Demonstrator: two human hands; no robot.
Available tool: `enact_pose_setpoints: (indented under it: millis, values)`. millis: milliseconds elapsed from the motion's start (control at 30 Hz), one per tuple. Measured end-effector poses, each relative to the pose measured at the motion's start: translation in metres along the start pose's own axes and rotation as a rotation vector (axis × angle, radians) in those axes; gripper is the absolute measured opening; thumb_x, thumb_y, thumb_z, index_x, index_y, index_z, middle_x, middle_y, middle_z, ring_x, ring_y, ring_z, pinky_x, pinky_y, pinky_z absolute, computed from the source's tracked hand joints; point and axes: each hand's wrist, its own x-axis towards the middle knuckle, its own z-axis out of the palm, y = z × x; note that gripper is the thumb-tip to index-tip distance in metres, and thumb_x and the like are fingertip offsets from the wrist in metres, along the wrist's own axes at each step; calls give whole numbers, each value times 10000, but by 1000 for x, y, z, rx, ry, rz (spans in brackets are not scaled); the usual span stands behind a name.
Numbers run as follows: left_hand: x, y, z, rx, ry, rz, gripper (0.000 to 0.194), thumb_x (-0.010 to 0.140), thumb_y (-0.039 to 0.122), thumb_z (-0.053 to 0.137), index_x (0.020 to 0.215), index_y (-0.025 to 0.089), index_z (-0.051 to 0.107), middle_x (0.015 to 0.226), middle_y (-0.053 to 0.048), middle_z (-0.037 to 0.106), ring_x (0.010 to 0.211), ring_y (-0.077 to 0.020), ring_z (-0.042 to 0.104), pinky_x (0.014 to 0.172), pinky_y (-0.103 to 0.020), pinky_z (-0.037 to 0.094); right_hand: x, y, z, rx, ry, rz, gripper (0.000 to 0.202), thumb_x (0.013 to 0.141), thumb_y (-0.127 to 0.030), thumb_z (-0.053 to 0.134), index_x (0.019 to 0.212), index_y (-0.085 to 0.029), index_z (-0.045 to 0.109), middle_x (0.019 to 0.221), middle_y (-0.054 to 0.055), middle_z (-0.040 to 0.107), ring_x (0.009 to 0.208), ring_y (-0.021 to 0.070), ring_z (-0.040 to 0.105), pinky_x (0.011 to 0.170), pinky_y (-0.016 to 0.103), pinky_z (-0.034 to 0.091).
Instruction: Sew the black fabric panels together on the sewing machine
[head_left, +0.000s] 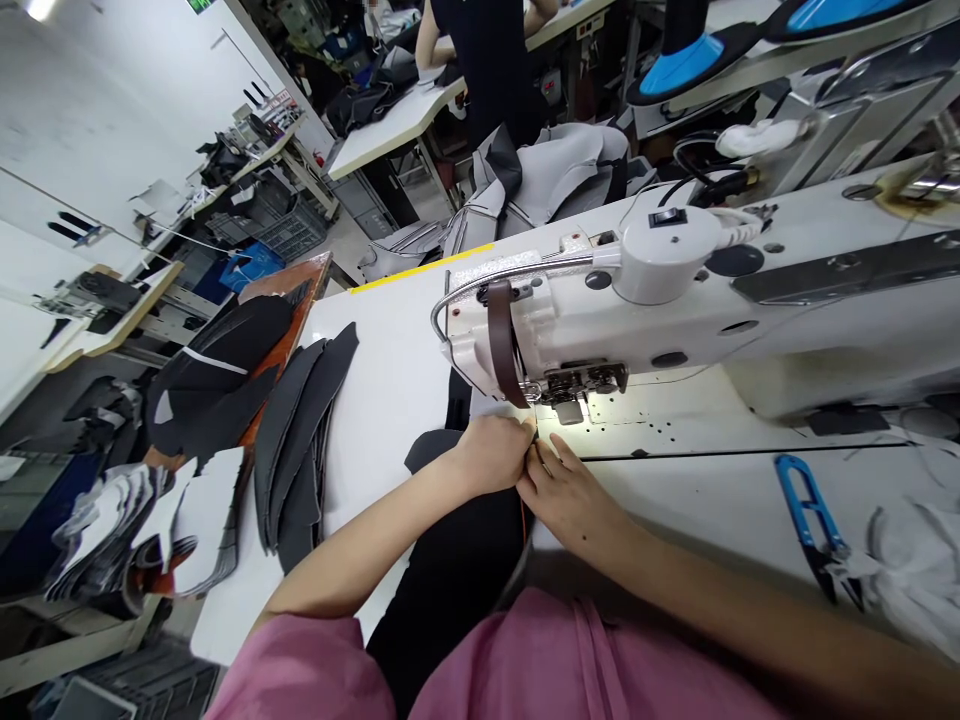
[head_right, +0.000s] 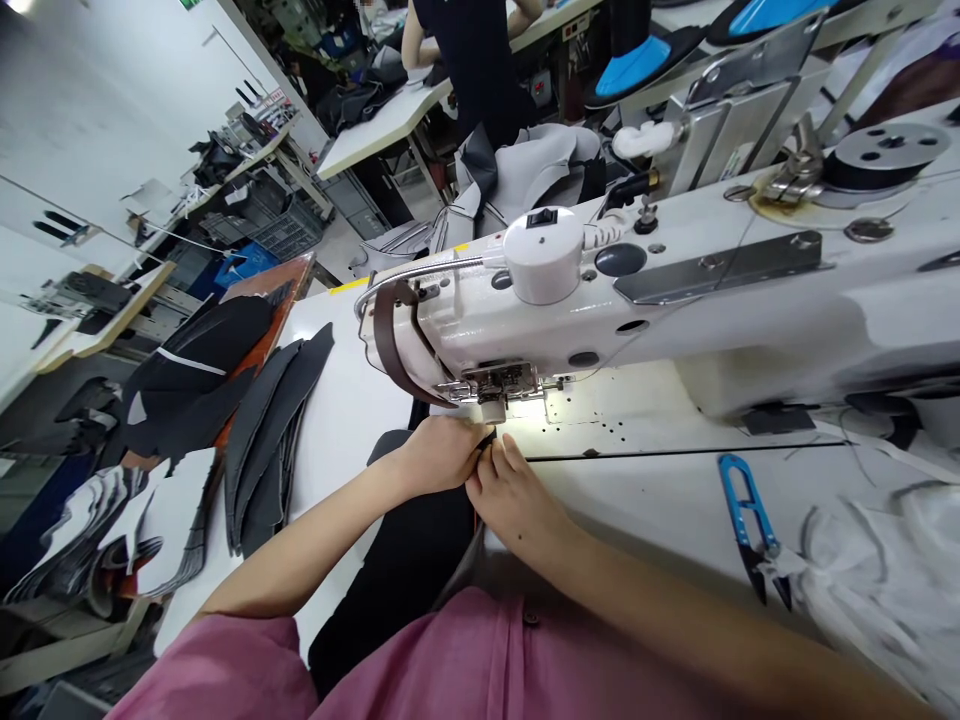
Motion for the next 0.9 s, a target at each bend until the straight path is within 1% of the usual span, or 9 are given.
enact_pose_setpoints:
  millis: [167, 233, 333, 400, 533, 633, 733, 800, 900]
  values:
    - [1, -1, -1, 20, -20, -19, 253, 831, 213, 432, 1027, 102, 547, 885, -154, 661, 817, -290, 656, 665, -393, 528, -9, -5, 0, -16, 45, -58, 295, 813, -98, 461, 1048, -29, 626, 1054, 208, 637, 1029, 282, 584, 1034, 476, 353]
    - [1, 0, -2, 29, -22, -22, 258, 831, 214, 433, 1034, 105, 547, 884, -153, 663, 822, -293, 655, 669, -396, 529, -9, -5, 0, -33, 53, -67, 279, 800, -90, 463, 997, -25, 650, 1029, 207, 649, 996, 276, 599, 1034, 460, 363]
    - [0, 1, -5, 29, -27, -22, 240, 829, 213, 437, 1008, 106, 556, 867, -151, 669, 815, -294, 659, 663, -392, 531, -4, -1, 0, -47, 45, -39, 255, 785, -71, 474, 936, -45, 678, 964, 176, 672, 954, 262, 617, 1047, 446, 361]
    - [-1, 1, -6, 26, -34, -25, 236, 815, 209, 461, 1006, 107, 556, 858, -149, 672, 807, -294, 662, 659, -387, 532, -2, 0, 2, -62, 39, -31, 262, 780, -64, 479, 946, -35, 680, 955, 179, 676, 943, 260, 623, 1048, 442, 362]
    - [-1, 0, -6, -12, -54, -34, 279, 794, 199, 511, 1055, 106, 539, 869, -152, 672, 831, -292, 663, 688, -382, 532, -5, -4, 8, -84, 66, -48, 309, 769, -53, 478, 1011, 30, 651, 1010, 245, 658, 961, 273, 626, 1012, 440, 389]
    - [1, -1, -2, -49, -49, -36, 273, 817, 190, 481, 1071, 101, 526, 901, -158, 665, 862, -287, 658, 711, -382, 532, -7, -6, 12, -70, 62, -56, 312, 777, -58, 476, 1021, 46, 640, 1023, 262, 650, 979, 280, 621, 1008, 457, 384]
    - [3, 0, 3, -41, -44, -65, 266, 829, 169, 444, 1075, 93, 510, 913, -161, 657, 862, -289, 654, 685, -378, 534, -4, -3, 12, -62, 46, -55, 313, 780, -53, 483, 1033, 51, 634, 1026, 267, 647, 985, 283, 620, 1011, 459, 380]
    - [2, 2, 5, -29, -48, -69, 285, 817, 159, 442, 1086, 87, 501, 923, -159, 649, 855, -293, 651, 669, -378, 534, -3, -1, 8, -52, 20, -46, 297, 776, -41, 492, 1022, 34, 640, 1022, 257, 652, 981, 274, 625, 1000, 428, 398]
    - [-4, 3, 6, -42, -67, -40, 354, 792, 160, 464, 1139, 91, 476, 972, -155, 632, 868, -288, 645, 696, -380, 531, -4, -1, -2, 21, -16, -31, 218, 761, -14, 495, 893, -53, 663, 919, 184, 683, 907, 235, 646, 937, 358, 454]
